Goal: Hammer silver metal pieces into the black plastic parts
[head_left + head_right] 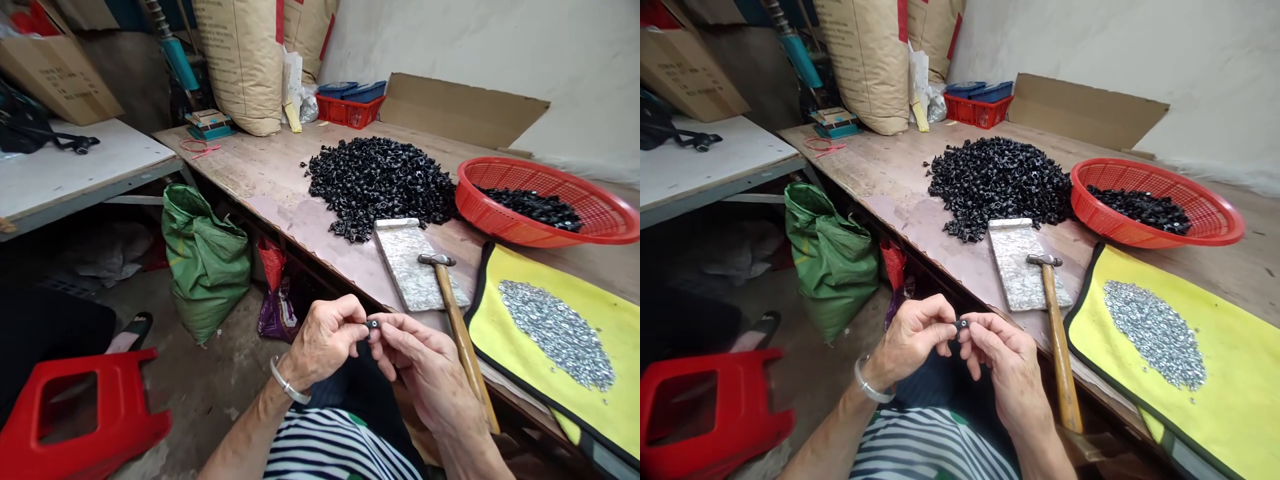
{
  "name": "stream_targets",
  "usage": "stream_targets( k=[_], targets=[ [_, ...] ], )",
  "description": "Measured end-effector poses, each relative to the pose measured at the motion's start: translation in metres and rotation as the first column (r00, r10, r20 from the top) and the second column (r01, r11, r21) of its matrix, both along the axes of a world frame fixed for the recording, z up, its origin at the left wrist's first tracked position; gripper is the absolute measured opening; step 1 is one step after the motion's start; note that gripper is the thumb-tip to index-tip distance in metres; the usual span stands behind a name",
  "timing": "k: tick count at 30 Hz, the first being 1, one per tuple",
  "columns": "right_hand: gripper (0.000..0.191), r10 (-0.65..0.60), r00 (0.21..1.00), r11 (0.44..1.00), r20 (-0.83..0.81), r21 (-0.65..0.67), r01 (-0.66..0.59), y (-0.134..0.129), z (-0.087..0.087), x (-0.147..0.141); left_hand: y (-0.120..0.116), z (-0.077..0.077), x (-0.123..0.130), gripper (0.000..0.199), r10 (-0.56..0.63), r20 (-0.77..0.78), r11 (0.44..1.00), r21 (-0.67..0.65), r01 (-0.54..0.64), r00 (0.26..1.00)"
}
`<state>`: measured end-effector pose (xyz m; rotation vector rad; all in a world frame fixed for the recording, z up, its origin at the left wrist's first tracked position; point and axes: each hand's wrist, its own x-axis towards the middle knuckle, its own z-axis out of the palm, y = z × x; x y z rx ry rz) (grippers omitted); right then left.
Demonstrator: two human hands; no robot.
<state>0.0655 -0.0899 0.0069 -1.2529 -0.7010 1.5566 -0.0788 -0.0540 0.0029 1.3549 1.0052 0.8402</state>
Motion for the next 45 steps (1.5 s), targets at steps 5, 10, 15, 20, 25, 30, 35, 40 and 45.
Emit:
stream_targets(
  k=[5, 10, 15, 20, 25, 30, 35, 40, 45],
  targets=[
    [0.026, -0.010, 0.999, 0.999, 0.050, 0.033, 0.008, 0.000, -0.003, -0.002, -0.001, 0.003, -0.003, 0.015, 0.002, -0.085, 0.989, 0.149, 0.010, 0.996],
    [0.024, -0.041, 0.987, 0.998, 0.154, 0.056, 0.032, -0.001, -0.002, -0.006, -0.003, 0.004, -0.004, 0.015, 0.011, -0.056, 0.984, 0.180, -0.001, 0.998],
    [0.027, -0.073, 0.973, 0.995, 0.220, 0.076, 0.057, -0.007, 0.003, -0.010, 0.000, -0.005, -0.004, 0.007, 0.011, 0.266, 0.993, -0.115, 0.021, 0.964],
    [0.030, -0.051, 0.977, 0.998, 0.207, 0.049, 0.041, -0.009, 0.000, -0.009, 0.004, -0.018, -0.003, 0.017, 0.040, 0.547, 0.948, -0.286, 0.142, 0.836],
    [0.028, -0.046, 0.977, 0.998, 0.210, 0.057, 0.034, -0.011, -0.004, -0.007, 0.005, -0.023, -0.002, 0.019, 0.035, 0.610, 0.925, -0.320, 0.206, 0.791],
    [0.028, -0.013, 0.981, 0.998, 0.195, 0.059, 0.002, -0.013, -0.005, -0.005, 0.006, -0.029, -0.002, 0.021, 0.029, 0.626, 0.908, -0.343, 0.242, 0.779],
    [0.030, -0.009, 0.987, 0.996, 0.159, 0.087, -0.005, -0.013, -0.008, -0.005, 0.005, -0.030, -0.001, 0.019, 0.015, 0.563, 0.914, -0.342, 0.217, 0.826],
    [0.024, -0.006, 0.967, 0.999, 0.255, 0.049, -0.007, -0.015, -0.008, -0.003, -0.005, -0.012, -0.003, 0.010, -0.134, 0.035, 0.990, -0.049, 0.136, 0.990],
    [0.016, 0.121, 0.935, 0.990, 0.333, 0.032, -0.139, -0.022, -0.001, 0.004, -0.010, 0.006, -0.007, 0.018, -0.225, -0.328, 0.878, 0.339, 0.337, 0.917]
  ],
)
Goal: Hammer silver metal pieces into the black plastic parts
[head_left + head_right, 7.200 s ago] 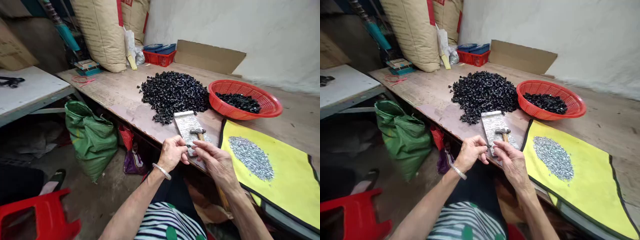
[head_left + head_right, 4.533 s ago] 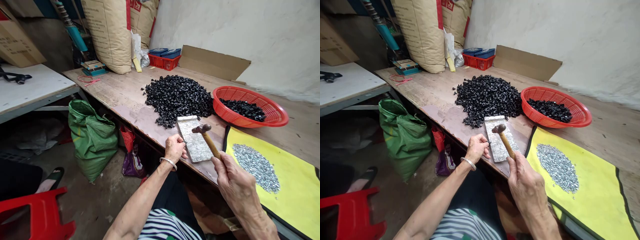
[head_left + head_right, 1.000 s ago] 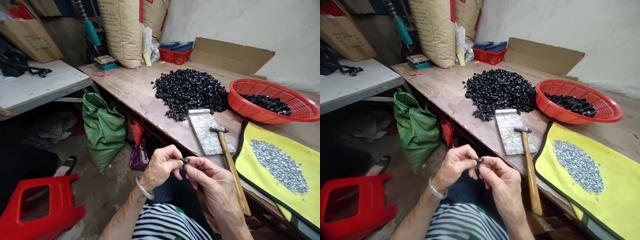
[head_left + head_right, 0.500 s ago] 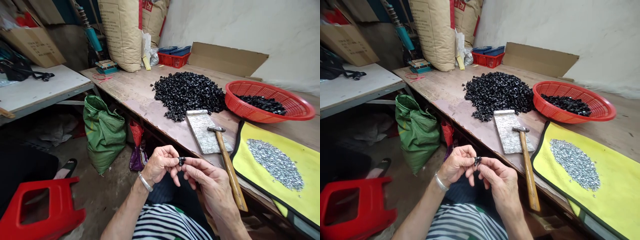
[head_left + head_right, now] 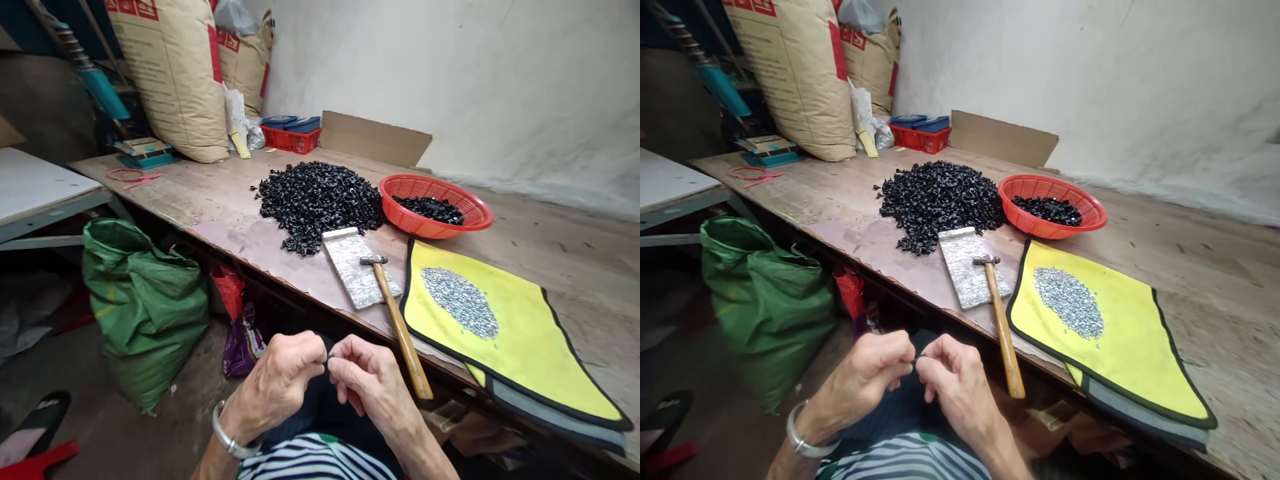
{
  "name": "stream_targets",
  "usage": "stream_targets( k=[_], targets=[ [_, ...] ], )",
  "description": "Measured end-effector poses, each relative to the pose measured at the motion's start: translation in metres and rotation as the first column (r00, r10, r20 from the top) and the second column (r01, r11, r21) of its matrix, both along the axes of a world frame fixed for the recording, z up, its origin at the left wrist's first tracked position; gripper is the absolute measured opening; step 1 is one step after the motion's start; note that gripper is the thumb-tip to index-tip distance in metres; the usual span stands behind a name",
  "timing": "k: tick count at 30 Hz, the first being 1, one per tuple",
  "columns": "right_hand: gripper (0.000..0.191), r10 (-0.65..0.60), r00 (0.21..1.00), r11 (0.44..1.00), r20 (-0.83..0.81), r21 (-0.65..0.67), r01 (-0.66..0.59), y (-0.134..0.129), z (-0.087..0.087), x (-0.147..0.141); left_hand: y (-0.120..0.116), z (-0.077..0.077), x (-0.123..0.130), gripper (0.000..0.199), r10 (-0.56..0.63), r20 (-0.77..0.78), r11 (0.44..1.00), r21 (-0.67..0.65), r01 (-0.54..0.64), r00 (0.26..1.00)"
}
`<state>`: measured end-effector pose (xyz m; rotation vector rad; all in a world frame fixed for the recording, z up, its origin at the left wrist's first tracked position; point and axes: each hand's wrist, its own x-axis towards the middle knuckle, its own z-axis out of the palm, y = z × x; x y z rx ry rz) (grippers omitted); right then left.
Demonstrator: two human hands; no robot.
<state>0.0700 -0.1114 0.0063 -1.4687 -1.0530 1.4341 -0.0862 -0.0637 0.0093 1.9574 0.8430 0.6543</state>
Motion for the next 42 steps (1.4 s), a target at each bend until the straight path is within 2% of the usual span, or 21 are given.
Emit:
stream_targets(
  k=[2, 5, 7, 10, 12, 13, 14, 16, 18, 20, 23, 26, 28, 30, 31, 33, 34, 36, 38, 42],
  targets=[
    [0.014, 0.031, 0.999, 0.999, 0.015, -0.009, -0.031, -0.005, 0.005, 0.003, -0.001, 0.002, 0.001, 0.018, -0.086, -0.010, 0.996, -0.022, 0.085, 0.996],
    [0.012, 0.040, 0.999, 0.997, 0.015, -0.063, -0.039, -0.009, 0.011, 0.011, -0.003, -0.004, 0.006, 0.010, -0.090, 0.064, 0.963, -0.248, 0.103, 0.994],
    [0.011, 0.078, 0.997, 0.992, 0.015, -0.100, -0.076, -0.004, 0.017, 0.025, -0.001, -0.010, 0.011, 0.014, 0.018, 0.131, 0.916, -0.399, 0.037, 0.991],
    [0.011, 0.146, 0.985, 0.983, 0.092, -0.122, -0.134, 0.022, 0.030, 0.066, 0.005, -0.021, 0.016, 0.029, 0.225, 0.153, 0.867, -0.482, -0.126, 0.962],
    [0.012, 0.033, 0.980, 0.998, 0.196, -0.061, -0.021, 0.052, 0.046, 0.102, 0.009, -0.026, 0.017, 0.025, 0.297, 0.136, 0.845, -0.499, -0.194, 0.945],
    [0.013, -0.128, 0.961, 0.992, 0.246, 0.017, 0.128, 0.069, 0.055, 0.121, 0.011, -0.028, 0.018, 0.021, 0.306, 0.126, 0.838, -0.507, -0.204, 0.944],
    [0.019, -0.249, 0.934, 0.968, 0.255, 0.097, 0.232, 0.085, 0.064, 0.140, 0.012, -0.030, 0.018, 0.017, 0.305, 0.117, 0.833, -0.513, -0.205, 0.945],
    [0.028, -0.403, 0.888, 0.909, 0.221, 0.208, 0.361, 0.115, 0.080, 0.170, 0.013, -0.033, 0.018, 0.012, 0.292, 0.102, 0.833, -0.516, -0.200, 0.951],
    [0.033, -0.494, 0.847, 0.862, 0.199, 0.244, 0.445, 0.135, 0.087, 0.189, 0.013, -0.034, 0.018, 0.011, 0.290, 0.095, 0.831, -0.519, -0.201, 0.952],
    [0.030, -0.553, 0.808, 0.826, 0.203, 0.259, 0.500, 0.140, 0.082, 0.196, 0.013, -0.034, 0.016, 0.010, 0.311, 0.098, 0.821, -0.529, -0.215, 0.945],
    [0.023, -0.575, 0.790, 0.810, 0.213, 0.289, 0.511, 0.123, 0.059, 0.185, 0.016, -0.033, 0.009, 0.006, 0.399, 0.080, 0.790, -0.536, -0.298, 0.913],
    [0.023, -0.518, 0.809, 0.847, 0.277, 0.299, 0.440, 0.085, 0.036, 0.158, 0.027, -0.031, -0.001, 0.008, 0.529, 0.041, 0.764, -0.457, -0.454, 0.848],
    [0.026, -0.404, 0.814, 0.911, 0.417, 0.259, 0.320, 0.056, 0.025, 0.134, 0.044, -0.029, -0.007, 0.007, 0.610, 0.065, 0.771, -0.277, -0.573, 0.790],
    [0.026, -0.297, 0.769, 0.949, 0.566, 0.268, 0.169, 0.030, 0.014, 0.107, 0.068, -0.028, -0.010, 0.003, 0.628, 0.141, 0.773, 0.007, -0.635, 0.766],
    [0.024, -0.279, 0.757, 0.942, 0.590, 0.320, 0.098, 0.020, 0.008, 0.092, 0.083, -0.028, -0.010, 0.007, 0.603, 0.159, 0.767, 0.154, -0.623, 0.782],
    [0.021, -0.065, 0.804, 0.954, 0.591, 0.273, -0.123, 0.005, -0.006, 0.063, 0.115, -0.030, -0.008, 0.021, 0.572, 0.154, 0.724, 0.367, -0.584, 0.805],
    [0.020, 0.012, 0.821, 0.946, 0.571, 0.260, -0.195, 0.000, -0.014, 0.049, 0.130, -0.032, -0.007, 0.025, 0.563, 0.127, 0.712, 0.428, -0.557, 0.817],
    [0.021, 0.106, 0.836, 0.925, 0.538, 0.255, -0.282, -0.004, -0.030, 0.028, 0.157, -0.037, -0.004, 0.030, 0.545, 0.061, 0.737, 0.441, -0.512, 0.836],
    [0.022, 0.137, 0.848, 0.924, 0.512, 0.242, -0.296, -0.004, -0.044, 0.017, 0.173, -0.043, -0.002, 0.030, 0.564, 0.041, 0.750, 0.391, -0.533, 0.825],
    [0.022, 0.167, 0.879, 0.944, 0.447, 0.185, -0.274, -0.005, -0.055, 0.021, 0.180, -0.054, 0.000, 0.026, 0.565, 0.035, 0.765, 0.351, -0.539, 0.824]
  ],
)
